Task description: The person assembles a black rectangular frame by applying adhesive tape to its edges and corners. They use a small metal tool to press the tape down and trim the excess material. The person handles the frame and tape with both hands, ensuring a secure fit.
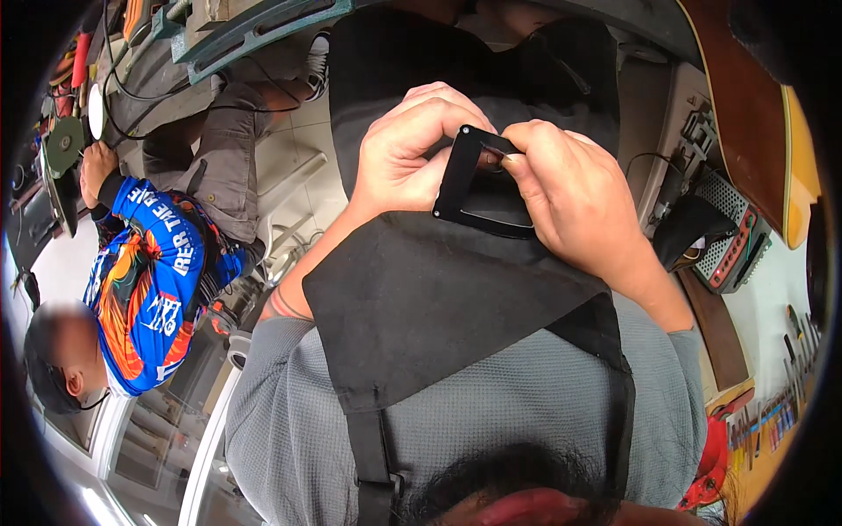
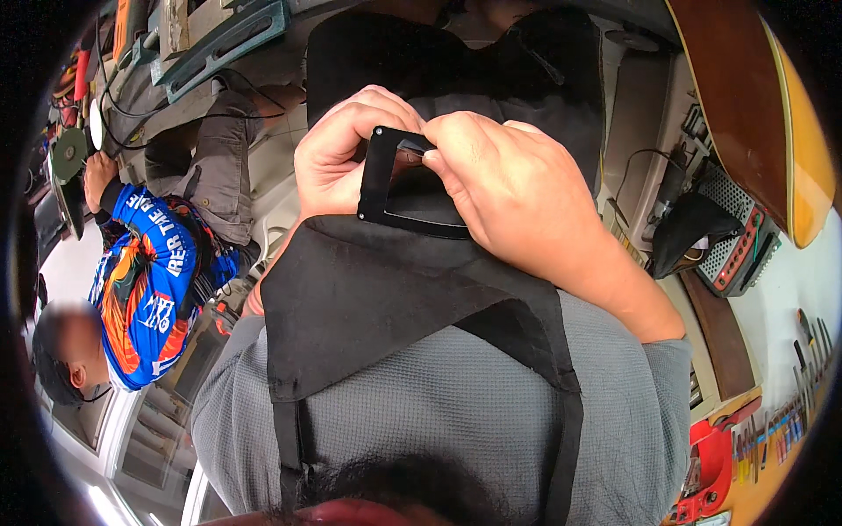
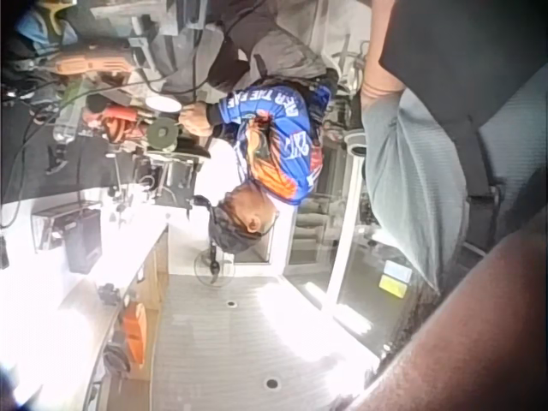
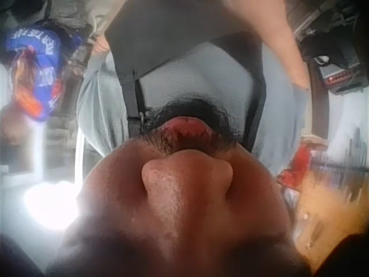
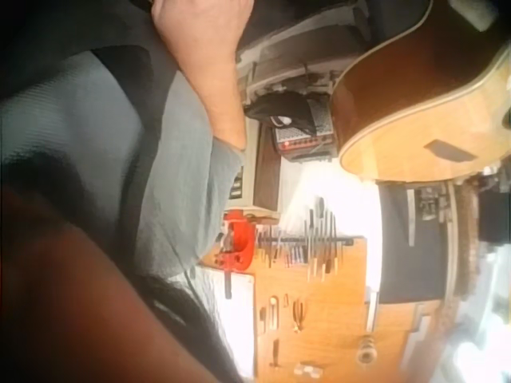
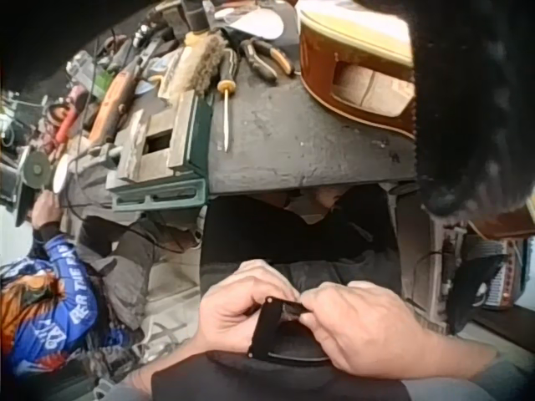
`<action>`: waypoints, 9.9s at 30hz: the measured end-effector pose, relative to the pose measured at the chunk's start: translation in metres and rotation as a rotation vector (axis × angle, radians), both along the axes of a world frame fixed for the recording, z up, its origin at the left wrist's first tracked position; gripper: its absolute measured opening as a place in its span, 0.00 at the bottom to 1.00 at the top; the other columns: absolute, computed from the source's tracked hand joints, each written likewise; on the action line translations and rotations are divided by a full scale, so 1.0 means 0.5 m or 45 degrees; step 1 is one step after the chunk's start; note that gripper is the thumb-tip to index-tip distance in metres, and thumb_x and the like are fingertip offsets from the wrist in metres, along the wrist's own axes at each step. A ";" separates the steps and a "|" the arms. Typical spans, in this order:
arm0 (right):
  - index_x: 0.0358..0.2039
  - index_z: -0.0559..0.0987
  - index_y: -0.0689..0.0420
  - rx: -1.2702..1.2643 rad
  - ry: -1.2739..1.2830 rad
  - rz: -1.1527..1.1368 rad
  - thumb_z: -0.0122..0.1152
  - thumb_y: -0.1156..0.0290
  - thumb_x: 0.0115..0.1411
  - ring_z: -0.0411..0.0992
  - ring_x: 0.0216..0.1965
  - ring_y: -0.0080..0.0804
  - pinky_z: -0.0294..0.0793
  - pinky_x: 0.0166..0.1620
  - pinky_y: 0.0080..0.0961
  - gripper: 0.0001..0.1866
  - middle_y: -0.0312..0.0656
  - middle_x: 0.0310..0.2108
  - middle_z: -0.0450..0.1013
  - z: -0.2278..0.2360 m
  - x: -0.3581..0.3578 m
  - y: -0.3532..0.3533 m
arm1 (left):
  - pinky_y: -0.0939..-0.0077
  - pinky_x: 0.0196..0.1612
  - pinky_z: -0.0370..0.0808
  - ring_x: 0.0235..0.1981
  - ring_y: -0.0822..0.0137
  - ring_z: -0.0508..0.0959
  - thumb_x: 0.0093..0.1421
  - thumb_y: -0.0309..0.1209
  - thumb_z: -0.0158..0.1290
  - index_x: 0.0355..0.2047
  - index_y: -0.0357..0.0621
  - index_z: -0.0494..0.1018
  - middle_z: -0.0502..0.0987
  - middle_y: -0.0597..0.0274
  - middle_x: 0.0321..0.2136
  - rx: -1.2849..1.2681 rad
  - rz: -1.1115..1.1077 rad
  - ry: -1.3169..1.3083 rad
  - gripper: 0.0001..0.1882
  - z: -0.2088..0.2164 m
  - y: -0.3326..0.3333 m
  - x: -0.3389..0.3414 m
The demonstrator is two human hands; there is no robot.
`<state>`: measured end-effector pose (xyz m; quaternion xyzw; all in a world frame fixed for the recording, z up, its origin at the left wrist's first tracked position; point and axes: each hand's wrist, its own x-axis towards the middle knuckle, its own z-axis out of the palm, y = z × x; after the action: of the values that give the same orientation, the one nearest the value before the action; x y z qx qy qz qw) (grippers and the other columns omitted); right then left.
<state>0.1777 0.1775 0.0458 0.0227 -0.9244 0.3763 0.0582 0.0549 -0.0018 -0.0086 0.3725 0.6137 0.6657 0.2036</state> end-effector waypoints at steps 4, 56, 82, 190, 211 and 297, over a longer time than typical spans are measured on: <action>0.47 0.75 0.59 -0.005 -0.018 0.013 0.66 0.73 0.67 0.80 0.36 0.45 0.76 0.40 0.37 0.11 0.45 0.37 0.78 0.001 0.005 -0.002 | 0.67 0.44 0.78 0.35 0.61 0.83 0.51 0.18 0.70 0.31 0.39 0.80 0.84 0.57 0.31 -0.007 -0.044 0.101 0.09 -0.006 -0.005 -0.012; 0.41 0.73 0.56 0.017 0.021 0.088 0.70 0.72 0.61 0.74 0.30 0.42 0.68 0.36 0.36 0.13 0.40 0.29 0.71 0.008 0.003 0.014 | 0.66 0.47 0.73 0.33 0.63 0.82 0.46 0.23 0.71 0.30 0.43 0.82 0.83 0.64 0.28 0.014 0.046 0.221 0.11 -0.001 0.014 0.000; 0.39 0.73 0.56 0.011 0.049 0.070 0.71 0.72 0.61 0.74 0.30 0.43 0.68 0.36 0.36 0.13 0.41 0.30 0.72 0.005 0.003 0.016 | 0.66 0.41 0.74 0.31 0.62 0.82 0.49 0.26 0.74 0.27 0.40 0.80 0.82 0.61 0.26 -0.009 0.038 0.293 0.12 -0.005 0.017 0.001; 0.57 0.82 0.66 -1.439 -0.156 0.162 0.48 0.83 0.66 0.79 0.45 0.30 0.77 0.54 0.27 0.22 0.45 0.50 0.80 0.003 -0.078 0.102 | 0.46 0.59 0.78 0.53 0.42 0.84 0.67 0.34 0.67 0.34 0.43 0.76 0.86 0.44 0.41 0.419 -0.370 -0.813 0.11 0.041 -0.049 -0.145; 0.68 0.66 0.64 -1.458 -0.690 -0.136 0.52 0.67 0.80 0.71 0.61 0.25 0.72 0.62 0.27 0.22 0.41 0.61 0.71 0.050 -0.062 0.020 | 0.53 0.53 0.82 0.45 0.51 0.84 0.71 0.26 0.59 0.37 0.39 0.75 0.81 0.50 0.38 0.445 -0.212 -0.942 0.05 0.007 -0.064 -0.149; 0.78 0.57 0.60 -1.931 -0.849 -0.067 0.57 0.64 0.75 0.54 0.20 0.10 0.50 0.25 0.13 0.36 0.25 0.21 0.62 0.042 -0.027 -0.015 | 0.75 0.31 0.84 0.27 0.69 0.86 0.66 0.25 0.68 0.37 0.35 0.81 0.85 0.55 0.28 -0.145 -0.215 -1.318 0.07 0.086 -0.051 -0.026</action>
<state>0.1644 0.1700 0.0665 -0.1570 -0.3887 0.8831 -0.2106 0.0417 -0.0271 0.0343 0.0313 0.4359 0.7093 0.5530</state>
